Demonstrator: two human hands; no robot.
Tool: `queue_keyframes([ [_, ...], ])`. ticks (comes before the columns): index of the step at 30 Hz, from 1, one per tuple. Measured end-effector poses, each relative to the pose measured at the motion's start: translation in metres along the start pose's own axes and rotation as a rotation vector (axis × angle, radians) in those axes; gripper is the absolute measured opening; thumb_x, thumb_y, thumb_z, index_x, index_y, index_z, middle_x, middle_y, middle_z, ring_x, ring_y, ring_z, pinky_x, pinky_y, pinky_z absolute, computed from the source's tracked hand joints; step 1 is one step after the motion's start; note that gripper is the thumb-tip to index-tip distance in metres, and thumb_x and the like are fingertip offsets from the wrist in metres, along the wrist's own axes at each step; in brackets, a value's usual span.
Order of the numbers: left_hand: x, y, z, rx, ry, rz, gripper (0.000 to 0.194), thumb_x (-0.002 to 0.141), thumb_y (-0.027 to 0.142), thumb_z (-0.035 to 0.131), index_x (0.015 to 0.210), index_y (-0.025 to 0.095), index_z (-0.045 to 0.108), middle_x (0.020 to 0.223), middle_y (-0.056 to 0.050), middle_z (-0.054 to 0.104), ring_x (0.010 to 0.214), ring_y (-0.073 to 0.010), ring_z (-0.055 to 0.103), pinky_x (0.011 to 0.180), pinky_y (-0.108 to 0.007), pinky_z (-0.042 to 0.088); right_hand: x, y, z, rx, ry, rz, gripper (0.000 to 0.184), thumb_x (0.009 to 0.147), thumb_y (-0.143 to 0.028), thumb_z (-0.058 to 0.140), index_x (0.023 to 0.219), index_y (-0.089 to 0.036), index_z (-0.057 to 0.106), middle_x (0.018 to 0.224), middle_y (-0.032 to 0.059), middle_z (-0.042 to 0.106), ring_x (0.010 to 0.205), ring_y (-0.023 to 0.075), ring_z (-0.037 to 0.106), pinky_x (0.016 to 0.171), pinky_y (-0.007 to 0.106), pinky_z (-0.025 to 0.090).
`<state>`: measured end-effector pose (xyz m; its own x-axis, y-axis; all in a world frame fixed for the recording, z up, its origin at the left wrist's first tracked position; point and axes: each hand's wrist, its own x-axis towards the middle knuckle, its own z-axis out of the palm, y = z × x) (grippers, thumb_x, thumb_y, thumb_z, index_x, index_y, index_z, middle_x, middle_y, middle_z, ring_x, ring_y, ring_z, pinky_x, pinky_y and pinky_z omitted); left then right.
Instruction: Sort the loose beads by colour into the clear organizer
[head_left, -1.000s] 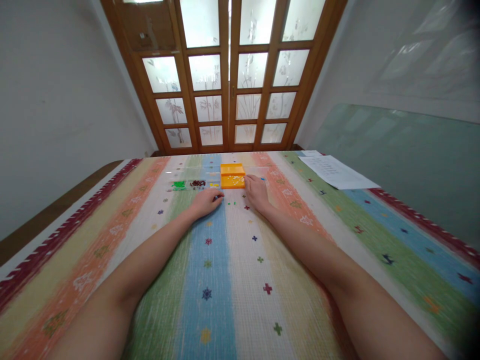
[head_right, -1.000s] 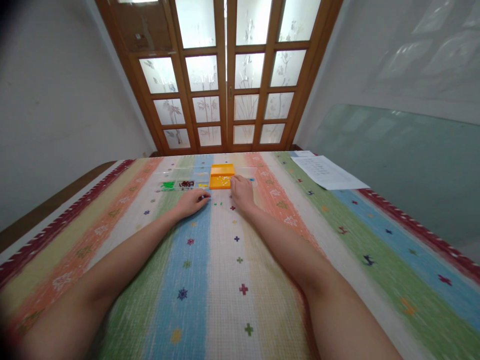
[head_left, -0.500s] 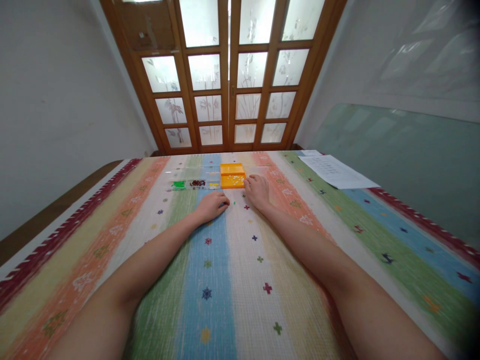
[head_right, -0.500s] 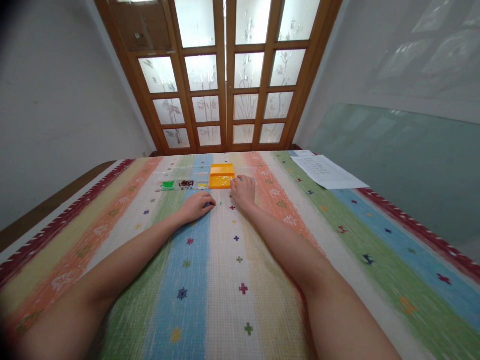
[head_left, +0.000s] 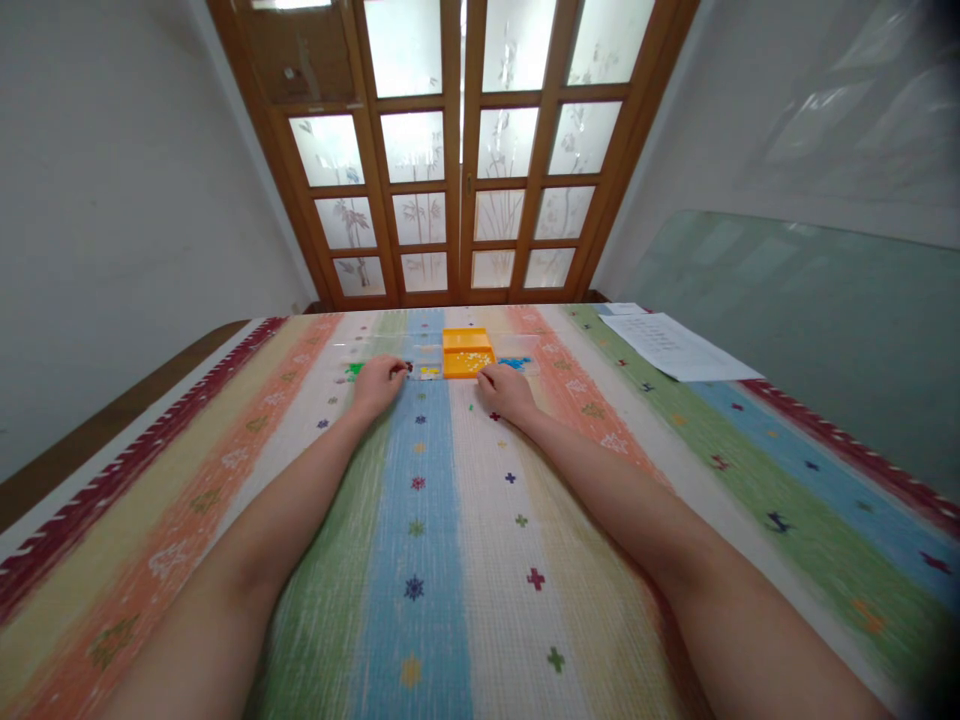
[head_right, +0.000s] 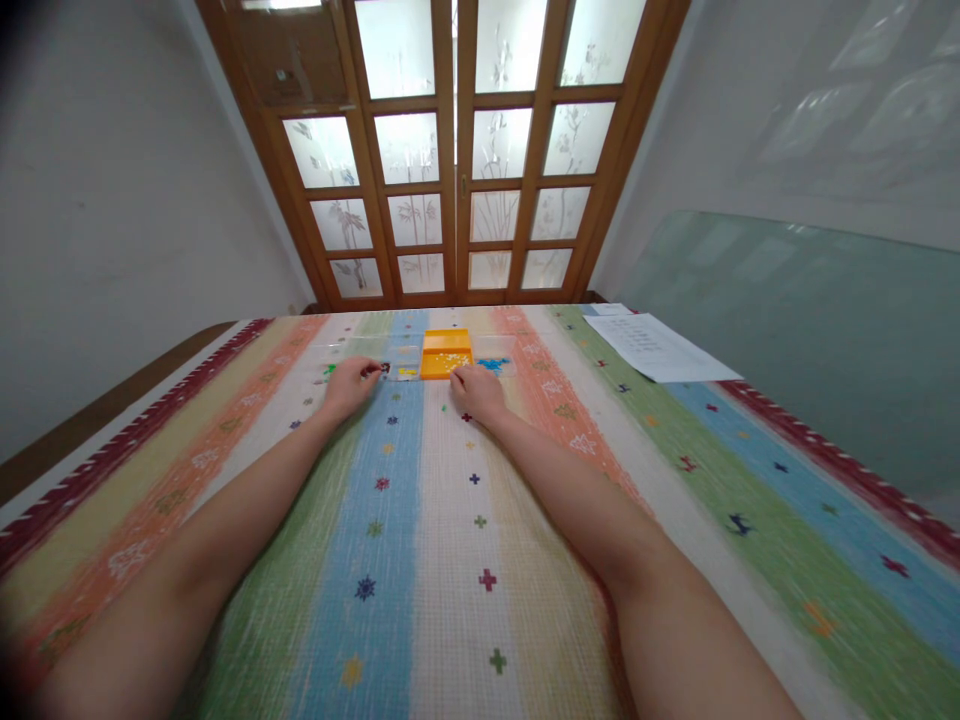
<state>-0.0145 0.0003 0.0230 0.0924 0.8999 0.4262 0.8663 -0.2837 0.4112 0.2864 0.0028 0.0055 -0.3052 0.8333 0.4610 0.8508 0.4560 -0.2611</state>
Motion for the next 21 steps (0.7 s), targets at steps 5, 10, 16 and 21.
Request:
queue_keyframes([
  [5,0.006,-0.034,-0.003,-0.035,0.142,-0.270,0.028,0.092,0.035,0.055,0.105,0.021,0.075,0.099,-0.006,0.075,0.091,-0.0228,0.066,0.083,-0.031,0.047,-0.004,-0.006,-0.003,0.035,-0.118,-0.105,0.030,0.101,-0.032,0.049,0.084,-0.020,0.070,0.089,0.0054,0.073,0.076,0.0182,0.060,0.066,0.029,0.033],
  [10,0.007,-0.055,-0.004,0.008,0.206,-0.425,0.030,0.091,0.039,0.054,0.105,0.023,0.076,0.087,-0.006,0.073,0.081,-0.0236,0.065,0.075,-0.032,0.044,-0.004,-0.007,-0.004,0.050,-0.167,-0.189,0.029,0.101,-0.033,0.052,0.082,-0.020,0.069,0.088,0.0059,0.072,0.079,0.0184,0.059,0.067,0.028,0.033],
  [16,0.005,-0.058,-0.007,0.020,0.204,-0.486,0.027,0.089,0.037,0.056,0.104,0.025,0.074,0.086,-0.006,0.072,0.081,-0.0245,0.064,0.072,-0.032,0.043,-0.005,-0.007,-0.005,0.083,-0.172,-0.206,0.026,0.101,-0.031,0.051,0.088,-0.019,0.070,0.093,0.0066,0.072,0.084,0.0187,0.060,0.072,0.028,0.037],
  [21,0.004,-0.045,-0.006,0.012,0.194,-0.430,0.028,0.090,0.033,0.055,0.110,0.024,0.072,0.082,-0.005,0.070,0.081,-0.0230,0.064,0.074,-0.031,0.044,-0.004,-0.006,-0.003,0.077,-0.130,-0.196,0.025,0.100,-0.029,0.051,0.091,-0.019,0.072,0.094,0.0078,0.071,0.087,0.0200,0.060,0.076,0.030,0.039],
])
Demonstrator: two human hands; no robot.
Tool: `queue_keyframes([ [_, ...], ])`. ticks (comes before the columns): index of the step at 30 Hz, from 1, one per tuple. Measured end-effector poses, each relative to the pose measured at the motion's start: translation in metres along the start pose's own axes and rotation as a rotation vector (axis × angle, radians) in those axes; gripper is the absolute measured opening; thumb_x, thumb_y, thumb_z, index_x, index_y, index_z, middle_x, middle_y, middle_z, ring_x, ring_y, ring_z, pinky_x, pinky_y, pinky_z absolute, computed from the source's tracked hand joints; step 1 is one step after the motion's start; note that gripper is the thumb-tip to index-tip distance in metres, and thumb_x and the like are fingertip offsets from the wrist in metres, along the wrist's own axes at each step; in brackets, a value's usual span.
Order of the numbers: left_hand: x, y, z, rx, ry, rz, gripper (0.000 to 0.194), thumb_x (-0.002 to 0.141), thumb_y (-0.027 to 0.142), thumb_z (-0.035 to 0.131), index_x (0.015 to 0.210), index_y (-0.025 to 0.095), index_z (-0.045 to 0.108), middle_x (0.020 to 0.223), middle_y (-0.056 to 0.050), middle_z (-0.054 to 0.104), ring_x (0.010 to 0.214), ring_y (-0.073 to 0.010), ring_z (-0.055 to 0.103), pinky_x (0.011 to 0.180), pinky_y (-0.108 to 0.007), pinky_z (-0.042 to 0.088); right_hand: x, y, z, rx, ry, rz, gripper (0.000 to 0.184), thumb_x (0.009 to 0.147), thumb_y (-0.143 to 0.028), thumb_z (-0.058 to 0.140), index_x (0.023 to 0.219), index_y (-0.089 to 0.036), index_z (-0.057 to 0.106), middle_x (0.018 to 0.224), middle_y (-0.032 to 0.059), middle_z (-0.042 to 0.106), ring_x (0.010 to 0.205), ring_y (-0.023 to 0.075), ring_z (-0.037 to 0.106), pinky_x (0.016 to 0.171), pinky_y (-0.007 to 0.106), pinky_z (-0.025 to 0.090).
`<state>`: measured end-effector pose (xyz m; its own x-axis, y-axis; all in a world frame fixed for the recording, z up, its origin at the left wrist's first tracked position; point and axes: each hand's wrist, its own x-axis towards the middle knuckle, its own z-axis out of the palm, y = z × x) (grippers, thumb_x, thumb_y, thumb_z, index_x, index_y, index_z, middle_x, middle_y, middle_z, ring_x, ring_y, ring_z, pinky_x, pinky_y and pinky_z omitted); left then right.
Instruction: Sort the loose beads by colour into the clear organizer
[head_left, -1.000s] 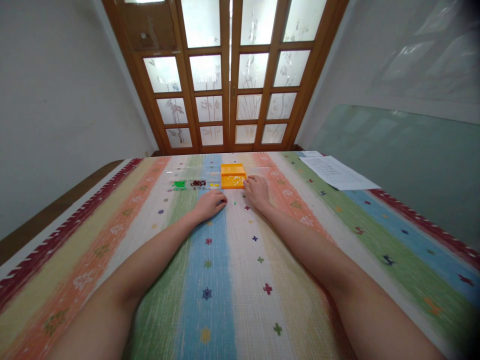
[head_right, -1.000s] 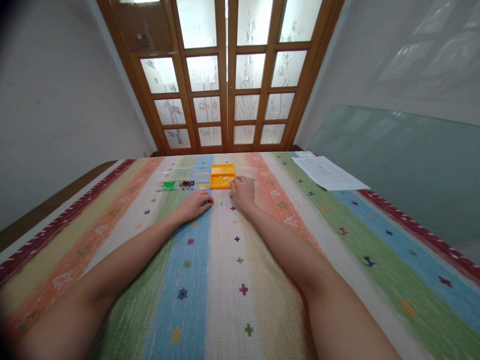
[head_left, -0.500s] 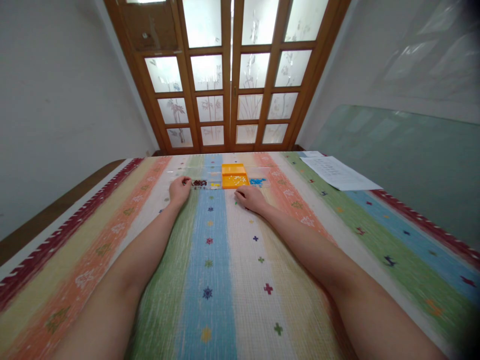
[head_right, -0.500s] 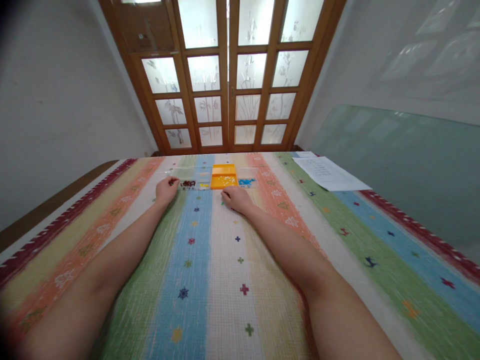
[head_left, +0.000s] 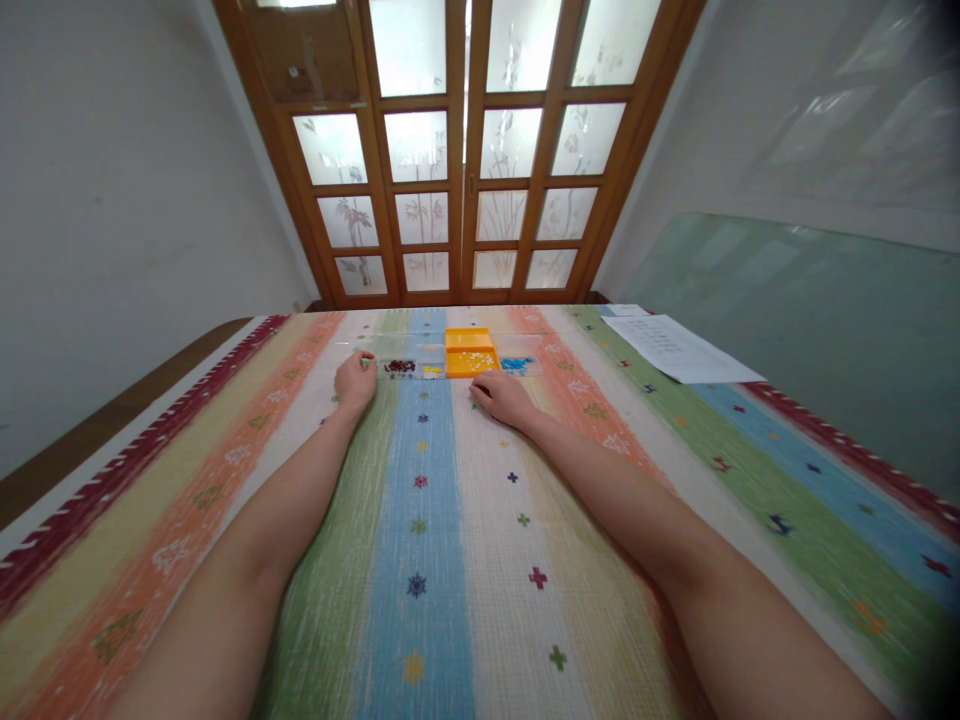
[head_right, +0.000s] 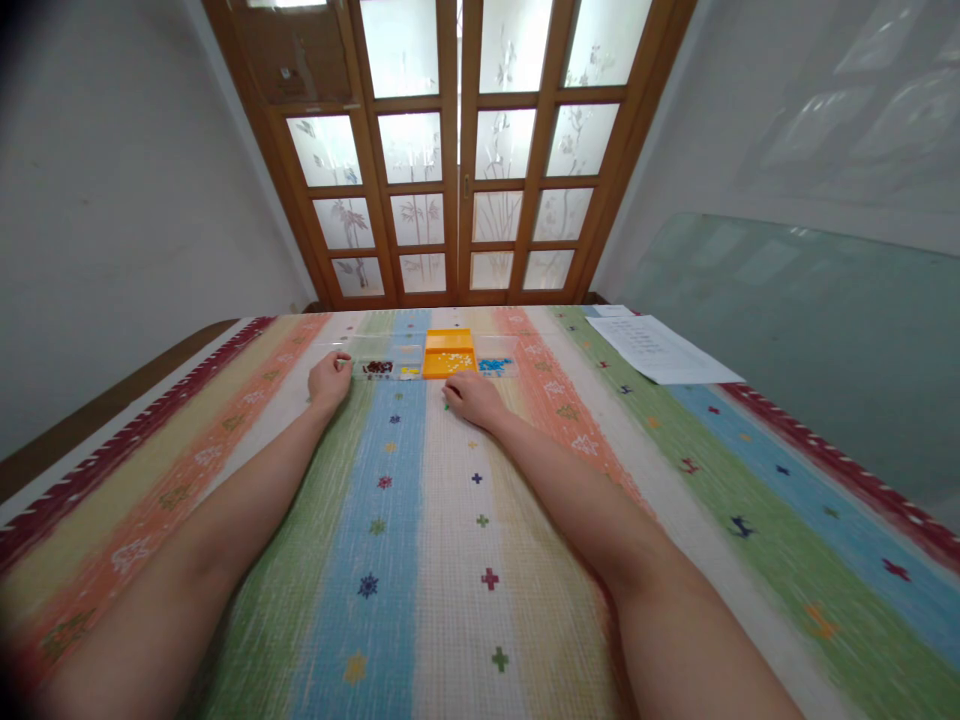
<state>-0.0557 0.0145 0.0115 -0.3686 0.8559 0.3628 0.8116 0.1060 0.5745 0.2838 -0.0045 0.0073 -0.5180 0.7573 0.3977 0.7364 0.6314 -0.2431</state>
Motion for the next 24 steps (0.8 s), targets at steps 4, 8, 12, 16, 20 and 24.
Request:
queue_keyframes([
  [4,-0.017,0.027,0.003,-0.029,-0.089,0.256,0.026,0.093,0.028,0.052,0.106,0.021,0.073,0.090,-0.007,0.071,0.087,-0.0229,0.063,0.081,-0.033,0.046,0.002,0.004,0.002,-0.016,0.084,0.092,0.025,0.101,-0.027,0.049,0.089,-0.019,0.070,0.093,0.0077,0.071,0.088,0.0201,0.059,0.077,0.030,0.038],
  [8,-0.053,0.066,0.012,-0.053,-0.269,0.620,0.022,0.095,0.029,0.053,0.101,0.022,0.073,0.102,-0.007,0.070,0.103,-0.0233,0.062,0.096,-0.036,0.047,0.003,0.007,0.003,-0.032,0.168,0.194,0.025,0.100,-0.027,0.049,0.084,-0.019,0.066,0.089,0.0066,0.069,0.085,0.0198,0.058,0.072,0.029,0.035],
  [12,-0.091,0.094,0.021,-0.042,-0.429,0.846,0.027,0.096,0.032,0.055,0.117,0.024,0.071,0.116,-0.008,0.067,0.113,-0.0244,0.059,0.102,-0.039,0.046,0.004,0.008,0.003,-0.020,0.205,0.244,0.025,0.100,-0.026,0.049,0.082,-0.019,0.065,0.090,0.0070,0.069,0.085,0.0198,0.057,0.072,0.030,0.034],
  [16,-0.109,0.103,0.022,0.031,-0.500,0.930,0.033,0.098,0.032,0.052,0.126,0.026,0.067,0.120,-0.008,0.065,0.112,-0.0244,0.058,0.101,-0.040,0.046,0.004,0.007,0.002,-0.010,0.208,0.250,0.026,0.100,-0.026,0.049,0.081,-0.019,0.065,0.090,0.0079,0.069,0.084,0.0199,0.056,0.072,0.030,0.034],
  [20,-0.108,0.104,0.018,0.066,-0.508,0.956,0.026,0.097,0.030,0.053,0.116,0.024,0.070,0.114,-0.008,0.066,0.109,-0.0244,0.057,0.100,-0.040,0.045,0.003,0.007,0.003,-0.016,0.201,0.241,0.026,0.099,-0.026,0.049,0.081,-0.019,0.066,0.090,0.0080,0.069,0.084,0.0199,0.056,0.072,0.030,0.034],
  [24,-0.103,0.101,0.020,0.053,-0.482,0.926,0.016,0.095,0.026,0.056,0.100,0.021,0.071,0.104,-0.007,0.067,0.103,-0.0238,0.058,0.094,-0.039,0.046,0.003,0.007,0.004,-0.014,0.182,0.231,0.025,0.099,-0.026,0.049,0.083,-0.019,0.067,0.091,0.0079,0.069,0.086,0.0201,0.056,0.074,0.029,0.035],
])
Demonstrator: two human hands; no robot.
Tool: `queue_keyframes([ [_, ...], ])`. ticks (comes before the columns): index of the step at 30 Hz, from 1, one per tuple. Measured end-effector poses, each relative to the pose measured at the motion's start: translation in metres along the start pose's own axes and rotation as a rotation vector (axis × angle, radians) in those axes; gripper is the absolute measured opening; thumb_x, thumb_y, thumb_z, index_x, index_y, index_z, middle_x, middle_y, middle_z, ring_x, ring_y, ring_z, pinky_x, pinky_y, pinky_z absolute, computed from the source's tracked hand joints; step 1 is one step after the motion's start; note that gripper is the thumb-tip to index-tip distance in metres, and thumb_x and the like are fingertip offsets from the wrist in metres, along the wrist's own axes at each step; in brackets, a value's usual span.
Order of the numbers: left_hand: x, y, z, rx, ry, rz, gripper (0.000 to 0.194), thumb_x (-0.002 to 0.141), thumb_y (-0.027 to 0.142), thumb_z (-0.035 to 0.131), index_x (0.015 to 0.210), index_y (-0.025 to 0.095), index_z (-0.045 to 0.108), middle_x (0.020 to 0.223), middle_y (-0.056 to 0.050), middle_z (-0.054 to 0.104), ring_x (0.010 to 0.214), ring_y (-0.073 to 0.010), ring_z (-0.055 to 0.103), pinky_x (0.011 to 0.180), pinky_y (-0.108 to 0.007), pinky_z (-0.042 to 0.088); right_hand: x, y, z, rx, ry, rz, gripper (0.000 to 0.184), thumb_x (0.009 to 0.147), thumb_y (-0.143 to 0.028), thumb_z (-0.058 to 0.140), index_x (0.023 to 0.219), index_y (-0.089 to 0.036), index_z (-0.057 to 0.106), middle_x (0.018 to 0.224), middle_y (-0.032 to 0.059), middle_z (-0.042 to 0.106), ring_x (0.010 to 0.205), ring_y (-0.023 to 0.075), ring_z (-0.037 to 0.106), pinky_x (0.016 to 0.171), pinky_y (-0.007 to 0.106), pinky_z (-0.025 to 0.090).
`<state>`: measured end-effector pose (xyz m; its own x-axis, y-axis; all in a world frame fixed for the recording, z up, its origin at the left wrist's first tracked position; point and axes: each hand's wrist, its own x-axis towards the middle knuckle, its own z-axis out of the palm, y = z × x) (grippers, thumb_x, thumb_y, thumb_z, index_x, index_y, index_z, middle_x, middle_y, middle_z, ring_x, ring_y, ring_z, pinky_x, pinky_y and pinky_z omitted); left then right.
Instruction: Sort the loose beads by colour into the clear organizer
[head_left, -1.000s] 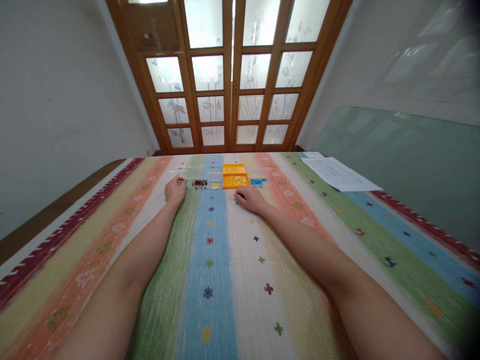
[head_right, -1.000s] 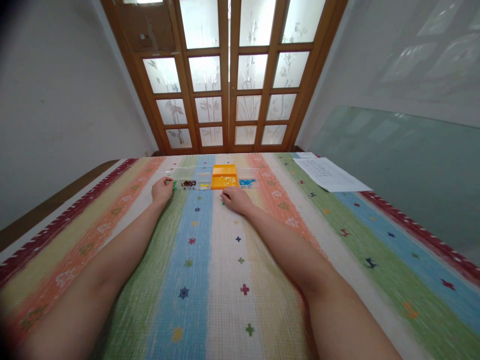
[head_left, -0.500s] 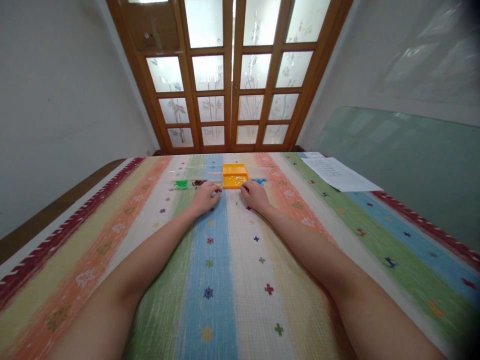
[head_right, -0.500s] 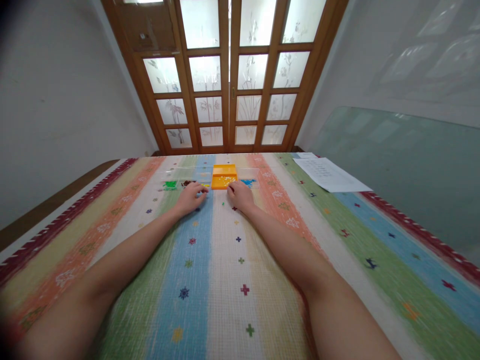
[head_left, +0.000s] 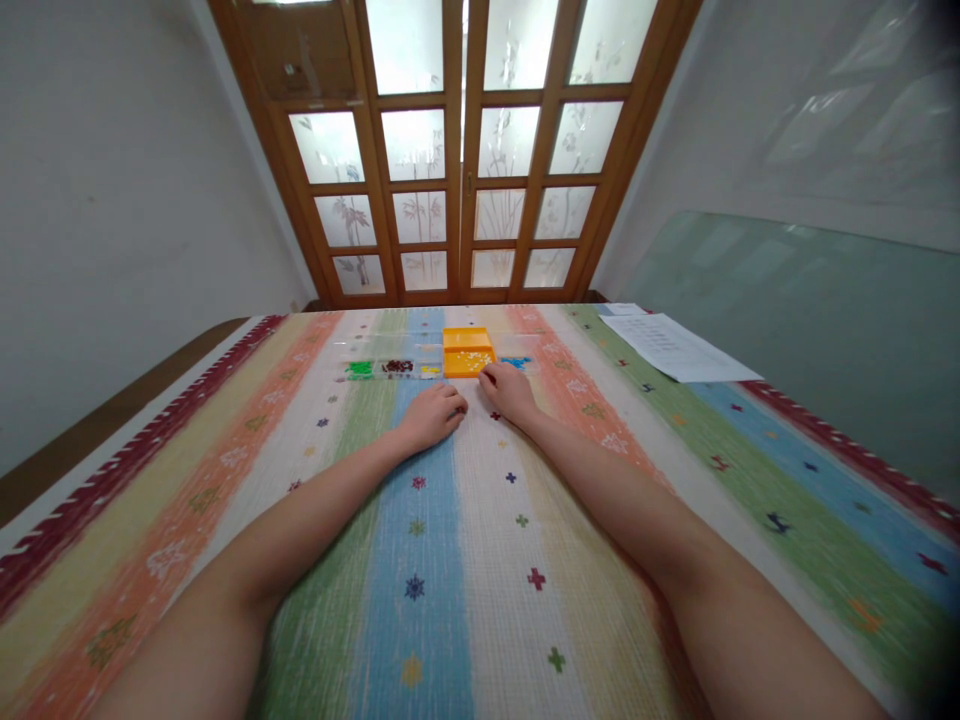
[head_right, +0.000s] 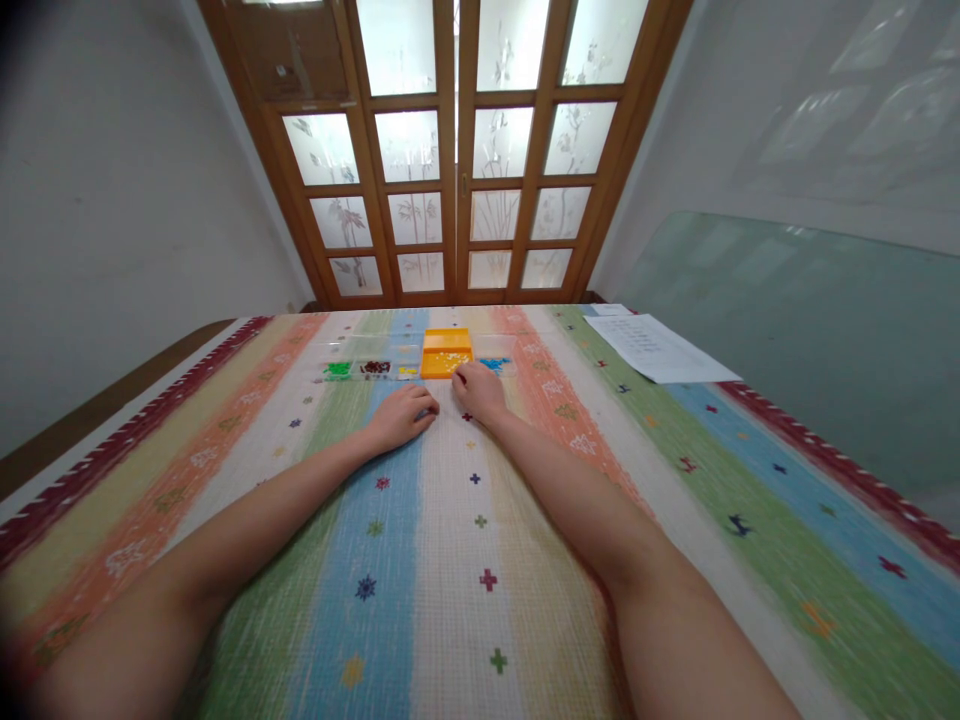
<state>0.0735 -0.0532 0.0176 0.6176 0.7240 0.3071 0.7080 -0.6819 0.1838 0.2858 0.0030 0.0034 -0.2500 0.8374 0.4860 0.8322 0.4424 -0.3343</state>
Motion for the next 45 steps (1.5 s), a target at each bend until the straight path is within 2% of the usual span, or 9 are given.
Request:
queue_keyframes([
  [5,-0.001,-0.011,0.003,-0.033,0.029,-0.048,0.012,0.093,0.027,0.060,0.092,0.020,0.069,0.098,-0.007,0.066,0.100,-0.0234,0.058,0.092,-0.038,0.047,0.000,-0.001,0.001,0.000,-0.008,-0.023,0.027,0.100,-0.027,0.048,0.083,-0.019,0.067,0.090,0.0078,0.069,0.087,0.0205,0.056,0.077,0.029,0.036],
  [12,-0.001,-0.021,0.002,-0.118,0.001,0.046,0.010,0.093,0.027,0.061,0.094,0.021,0.069,0.101,-0.006,0.066,0.102,-0.0222,0.059,0.093,-0.036,0.047,-0.001,-0.001,0.002,-0.016,-0.013,-0.014,0.027,0.100,-0.028,0.048,0.083,-0.019,0.067,0.089,0.0076,0.069,0.085,0.0203,0.056,0.074,0.030,0.035],
  [15,-0.001,-0.030,0.002,-0.120,0.026,0.010,0.009,0.092,0.025,0.060,0.092,0.021,0.069,0.098,-0.006,0.067,0.100,-0.0221,0.060,0.093,-0.036,0.047,-0.001,0.000,0.003,-0.016,-0.010,-0.025,0.027,0.100,-0.028,0.048,0.083,-0.019,0.067,0.090,0.0075,0.070,0.084,0.0202,0.057,0.073,0.030,0.035],
  [19,-0.002,-0.058,-0.006,-0.092,0.158,-0.167,0.011,0.092,0.025,0.058,0.089,0.021,0.067,0.095,-0.005,0.069,0.095,-0.0219,0.061,0.090,-0.035,0.046,-0.001,0.001,0.003,-0.002,-0.016,-0.036,0.026,0.100,-0.027,0.049,0.082,-0.020,0.067,0.090,0.0068,0.070,0.084,0.0198,0.058,0.073,0.030,0.035],
  [24,-0.013,-0.109,-0.025,-0.043,0.357,-0.508,0.018,0.093,0.031,0.054,0.091,0.019,0.068,0.091,-0.006,0.071,0.086,-0.0215,0.062,0.079,-0.032,0.045,-0.001,-0.001,0.001,-0.002,-0.024,-0.024,0.026,0.100,-0.028,0.049,0.081,-0.020,0.066,0.089,0.0067,0.070,0.085,0.0200,0.058,0.073,0.029,0.035],
  [29,-0.033,-0.141,-0.038,0.090,0.415,-0.739,0.022,0.093,0.032,0.051,0.097,0.021,0.070,0.094,-0.006,0.073,0.090,-0.0225,0.063,0.077,-0.031,0.043,-0.002,-0.002,0.000,0.009,-0.032,-0.024,0.026,0.100,-0.027,0.050,0.081,-0.019,0.066,0.090,0.0066,0.070,0.085,0.0195,0.058,0.074,0.029,0.035],
  [33,-0.040,-0.145,-0.040,0.160,0.354,-0.856,0.026,0.094,0.034,0.048,0.101,0.021,0.071,0.100,-0.008,0.073,0.095,-0.0252,0.063,0.080,-0.034,0.043,-0.003,-0.003,-0.001,0.009,-0.041,-0.016,0.026,0.100,-0.027,0.050,0.082,-0.020,0.066,0.090,0.0060,0.070,0.085,0.0194,0.058,0.075,0.029,0.036],
  [37,-0.038,-0.141,-0.041,0.187,0.318,-0.847,0.029,0.094,0.032,0.047,0.106,0.022,0.071,0.103,-0.009,0.073,0.099,-0.0273,0.062,0.085,-0.037,0.044,-0.001,-0.003,-0.004,0.005,-0.029,0.000,0.025,0.100,-0.026,0.048,0.087,-0.020,0.069,0.094,0.0070,0.070,0.090,0.0207,0.058,0.079,0.030,0.039],
  [45,-0.035,-0.135,-0.036,0.265,0.290,-0.820,0.031,0.094,0.035,0.047,0.106,0.021,0.071,0.115,-0.013,0.070,0.109,-0.0321,0.057,0.091,-0.043,0.042,0.015,0.033,-0.026,-0.091,0.284,0.137,0.036,0.101,-0.021,0.041,0.125,-0.015,0.067,0.132,0.0168,0.061,0.123,0.0293,0.048,0.107,0.042,0.034],
])
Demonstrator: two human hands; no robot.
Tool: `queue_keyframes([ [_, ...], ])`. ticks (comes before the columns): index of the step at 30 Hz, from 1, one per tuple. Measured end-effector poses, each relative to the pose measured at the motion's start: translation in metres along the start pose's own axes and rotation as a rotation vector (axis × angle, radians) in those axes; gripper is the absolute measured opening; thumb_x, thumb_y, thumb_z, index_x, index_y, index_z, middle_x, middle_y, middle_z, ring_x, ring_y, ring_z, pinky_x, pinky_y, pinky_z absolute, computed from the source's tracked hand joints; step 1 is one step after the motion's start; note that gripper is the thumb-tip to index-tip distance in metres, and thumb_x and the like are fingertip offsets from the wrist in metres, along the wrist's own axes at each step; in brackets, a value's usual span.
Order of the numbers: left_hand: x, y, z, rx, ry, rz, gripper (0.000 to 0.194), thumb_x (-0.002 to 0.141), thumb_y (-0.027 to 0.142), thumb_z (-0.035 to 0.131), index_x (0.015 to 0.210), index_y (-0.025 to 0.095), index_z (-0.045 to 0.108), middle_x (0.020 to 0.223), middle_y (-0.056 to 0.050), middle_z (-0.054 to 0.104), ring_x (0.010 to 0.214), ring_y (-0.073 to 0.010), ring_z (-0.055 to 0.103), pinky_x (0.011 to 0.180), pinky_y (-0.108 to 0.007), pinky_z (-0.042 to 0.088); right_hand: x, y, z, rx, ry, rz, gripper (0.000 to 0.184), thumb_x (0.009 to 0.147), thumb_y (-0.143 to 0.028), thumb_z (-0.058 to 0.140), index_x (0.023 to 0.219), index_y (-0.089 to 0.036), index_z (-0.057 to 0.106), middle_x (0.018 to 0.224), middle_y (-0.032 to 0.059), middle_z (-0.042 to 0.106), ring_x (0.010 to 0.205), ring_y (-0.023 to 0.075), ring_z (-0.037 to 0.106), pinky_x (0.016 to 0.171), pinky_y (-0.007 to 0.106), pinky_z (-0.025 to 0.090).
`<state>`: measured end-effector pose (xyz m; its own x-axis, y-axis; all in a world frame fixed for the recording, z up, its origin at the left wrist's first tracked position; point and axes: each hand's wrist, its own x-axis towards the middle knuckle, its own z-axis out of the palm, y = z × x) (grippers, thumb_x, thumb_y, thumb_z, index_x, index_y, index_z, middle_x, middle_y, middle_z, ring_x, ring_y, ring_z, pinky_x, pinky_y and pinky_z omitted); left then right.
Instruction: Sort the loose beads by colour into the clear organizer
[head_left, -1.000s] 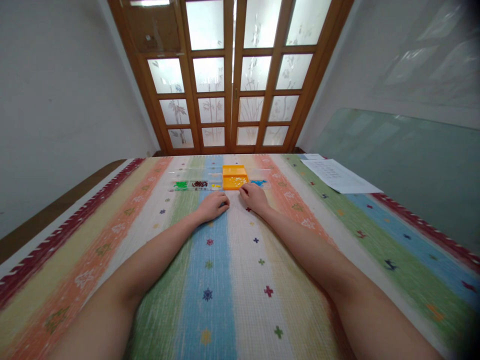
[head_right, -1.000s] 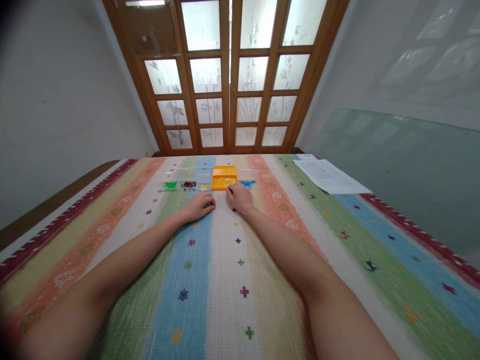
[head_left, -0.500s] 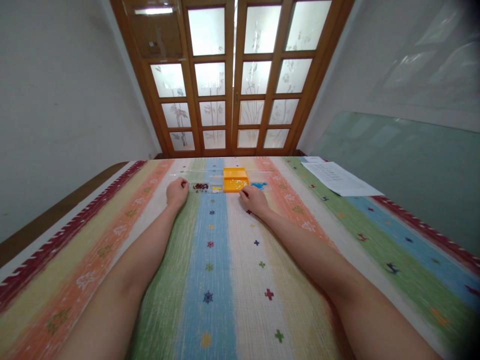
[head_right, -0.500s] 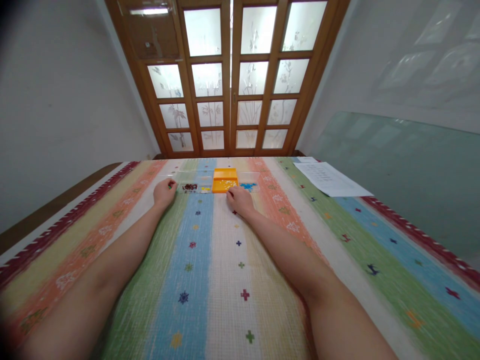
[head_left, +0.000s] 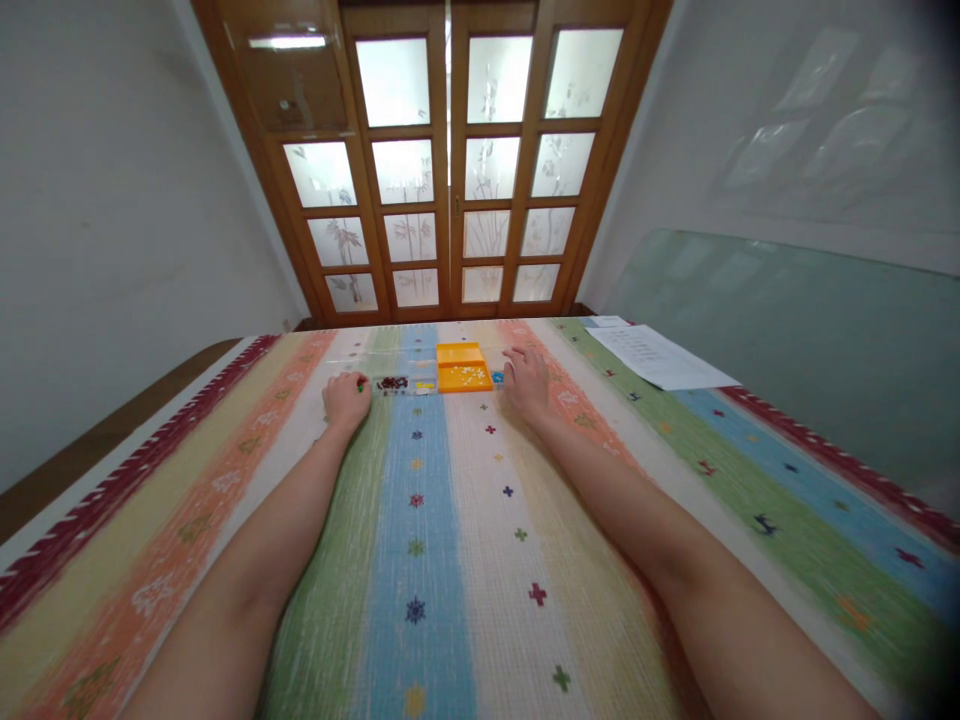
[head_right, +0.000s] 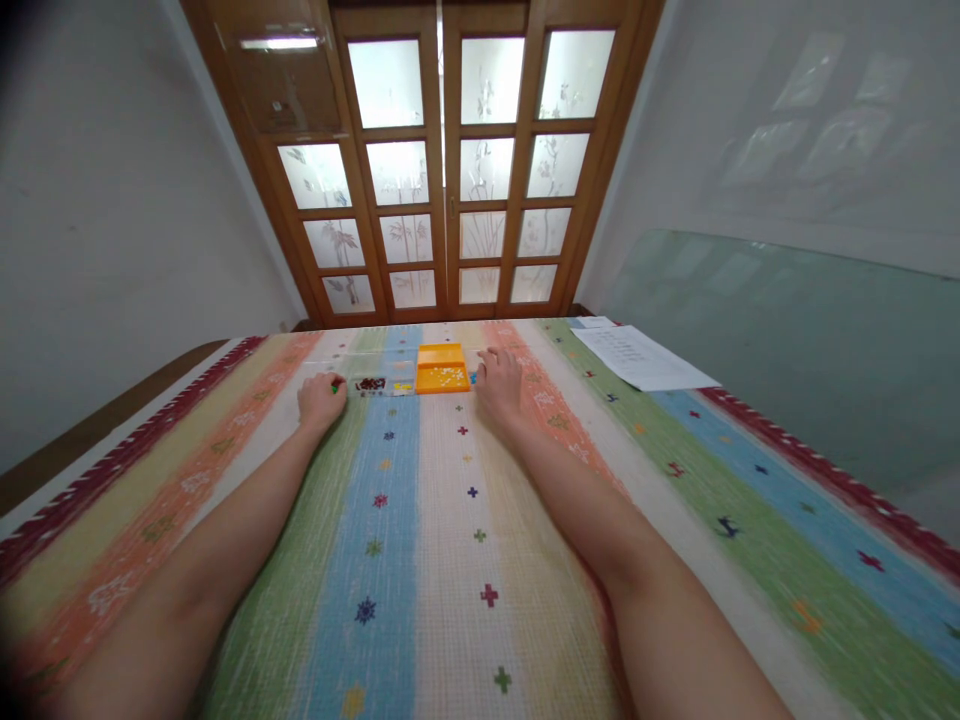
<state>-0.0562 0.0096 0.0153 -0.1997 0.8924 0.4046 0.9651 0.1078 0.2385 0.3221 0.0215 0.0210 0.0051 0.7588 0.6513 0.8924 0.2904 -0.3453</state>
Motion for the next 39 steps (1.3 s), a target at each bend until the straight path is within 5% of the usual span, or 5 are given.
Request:
queue_keyframes([
  [6,-0.004,0.008,0.002,0.011,-0.019,0.018,0.030,0.094,0.035,0.047,0.106,0.022,0.071,0.114,-0.011,0.072,0.107,-0.0307,0.058,0.089,-0.043,0.041,0.009,0.027,0.004,-0.111,-0.085,0.022,0.044,0.099,-0.020,0.042,0.139,-0.014,0.059,0.141,0.0177,0.057,0.129,0.0314,0.044,0.110,0.045,0.029],
  [12,-0.008,0.013,-0.003,0.041,0.001,0.062,0.031,0.096,0.035,0.046,0.107,0.021,0.071,0.115,-0.014,0.069,0.111,-0.0330,0.056,0.092,-0.045,0.041,0.001,0.026,0.009,-0.164,-0.088,0.060,0.034,0.103,-0.033,0.045,0.112,-0.016,0.073,0.112,0.0152,0.066,0.107,0.0284,0.053,0.099,0.040,0.036],
  [19,-0.023,0.042,-0.006,-0.060,-0.023,0.341,0.030,0.097,0.030,0.047,0.114,0.022,0.070,0.119,-0.014,0.066,0.118,-0.0320,0.052,0.102,-0.047,0.039,-0.005,0.018,0.012,-0.159,-0.190,-0.078,0.032,0.103,-0.032,0.046,0.098,-0.018,0.074,0.102,0.0120,0.067,0.100,0.0241,0.056,0.088,0.033,0.039],
  [25,-0.037,0.065,0.005,-0.132,-0.068,0.558,0.037,0.095,0.035,0.055,0.129,0.024,0.065,0.135,-0.011,0.061,0.128,-0.0296,0.049,0.112,-0.047,0.034,-0.007,0.006,0.011,-0.164,-0.227,-0.041,0.029,0.101,-0.029,0.048,0.094,-0.018,0.074,0.100,0.0126,0.068,0.097,0.0239,0.060,0.082,0.032,0.041],
  [39,-0.042,0.065,0.013,-0.154,-0.075,0.327,0.046,0.091,0.051,0.060,0.132,0.030,0.064,0.148,-0.013,0.052,0.141,-0.0366,0.037,0.119,-0.064,0.017,0.033,-0.006,0.017,-0.094,-0.397,0.193,0.025,0.094,-0.027,0.054,0.088,-0.018,0.076,0.090,0.0115,0.075,0.079,0.0203,0.064,0.065,0.026,0.040],
])
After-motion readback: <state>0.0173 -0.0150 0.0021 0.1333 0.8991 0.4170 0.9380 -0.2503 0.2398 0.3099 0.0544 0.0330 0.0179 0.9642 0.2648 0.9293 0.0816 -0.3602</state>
